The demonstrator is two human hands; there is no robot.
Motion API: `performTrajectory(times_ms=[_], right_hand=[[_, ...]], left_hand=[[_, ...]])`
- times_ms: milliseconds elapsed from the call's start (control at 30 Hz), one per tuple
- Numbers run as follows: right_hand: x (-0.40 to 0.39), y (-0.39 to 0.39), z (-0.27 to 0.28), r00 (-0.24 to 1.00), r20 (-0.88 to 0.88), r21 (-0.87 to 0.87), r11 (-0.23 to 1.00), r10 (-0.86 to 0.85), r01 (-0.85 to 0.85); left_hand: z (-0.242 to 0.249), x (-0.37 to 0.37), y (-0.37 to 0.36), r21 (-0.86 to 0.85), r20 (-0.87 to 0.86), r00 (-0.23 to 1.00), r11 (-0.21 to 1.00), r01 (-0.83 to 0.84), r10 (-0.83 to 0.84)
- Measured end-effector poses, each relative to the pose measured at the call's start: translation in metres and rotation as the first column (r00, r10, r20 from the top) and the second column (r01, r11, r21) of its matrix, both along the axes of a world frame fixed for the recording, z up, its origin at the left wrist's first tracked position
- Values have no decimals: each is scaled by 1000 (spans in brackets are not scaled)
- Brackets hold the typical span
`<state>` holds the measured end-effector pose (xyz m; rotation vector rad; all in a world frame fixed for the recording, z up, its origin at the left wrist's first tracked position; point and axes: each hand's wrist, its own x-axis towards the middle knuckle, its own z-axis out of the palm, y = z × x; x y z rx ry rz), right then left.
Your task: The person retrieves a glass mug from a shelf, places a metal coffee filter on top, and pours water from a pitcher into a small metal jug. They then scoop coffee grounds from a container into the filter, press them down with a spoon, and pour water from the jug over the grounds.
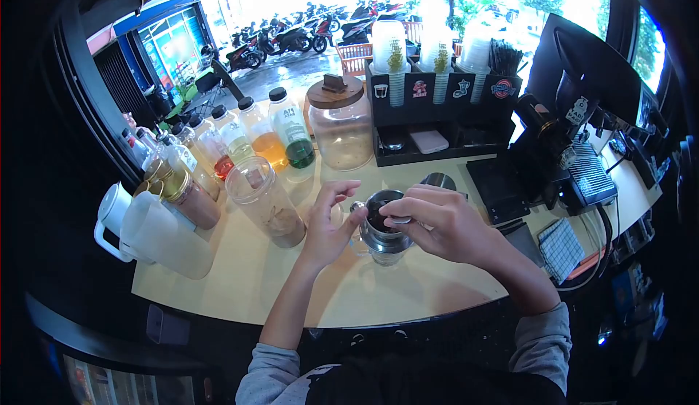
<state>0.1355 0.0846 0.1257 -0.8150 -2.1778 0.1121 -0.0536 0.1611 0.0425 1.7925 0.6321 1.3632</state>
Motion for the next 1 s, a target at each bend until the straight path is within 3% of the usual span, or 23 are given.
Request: performTrajectory(times_ms=[33, 67, 133, 233, 300, 333, 400, 467, 533, 567, 633, 667, 733, 867, 933, 1000], right_hand=[[-1, 0, 0, 1000, -1, 0, 1000, -4, 4], [-3, 1, 0, 1000, 11, 20, 1000, 3, -3], [-6, 2, 0, 1000, 25, 40, 999, 11, -12], [-5, 0, 5, 998, 50, -3, 1000, 25, -25], [1, -5, 12, 996, -82, -304, 952, -38, 12], [11, 0, 9, 996, -82, -302, 953, -42, 15], [47, 25, -14, 936, -218, -290, 934, -276, 208], [89, 50, -56, 846, -144, -287, 840, -514, 461], [142, 74, -128, 770, 96, -115, 762, -631, 638], [148, 73, -139, 769, 92, -112, 761, -632, 639], [153, 67, -154, 800, 135, -631, 572, -585, 524], [151, 63, -159, 801, 132, -630, 575, -584, 522], [147, 55, -169, 841, -291, -701, 699, -457, 137], [133, 44, -173, 787, -408, -703, 709, -463, 52], [129, 47, -178, 689, -586, -622, 782, -426, -46], [126, 47, -166, 679, -581, -626, 780, -450, -19]], left_hand=[[13, -1, -6, 270, -124, 987, 961, -61, 97], [23, 0, -12, 270, -125, 988, 961, -58, 95], [37, 0, -21, 443, -287, 952, 895, 38, 102], [37, 1, -13, 590, -294, 934, 807, 10, 204], [40, 3, -11, 600, -298, 929, 800, 2, 221], [41, 3, -10, 603, -306, 922, 797, -6, 238], [42, 5, -8, 620, -273, 931, 784, -21, 241], [40, 5, -7, 635, -241, 939, 772, -39, 245], [40, 4, -7, 647, -187, 945, 758, -87, 268], [40, 4, -8, 651, -187, 945, 755, -85, 268], [40, 4, -10, 615, -116, 952, 773, -155, 284], [40, 4, -10, 618, -116, 951, 771, -156, 286], [39, 2, -10, 608, -74, 944, 765, -214, 323], [37, 3, -5, 660, -14, 939, 708, -251, 345], [37, 3, -6, 653, -7, 927, 703, -280, 376], [37, 2, -5, 654, 7, 922, 696, -297, 387]])
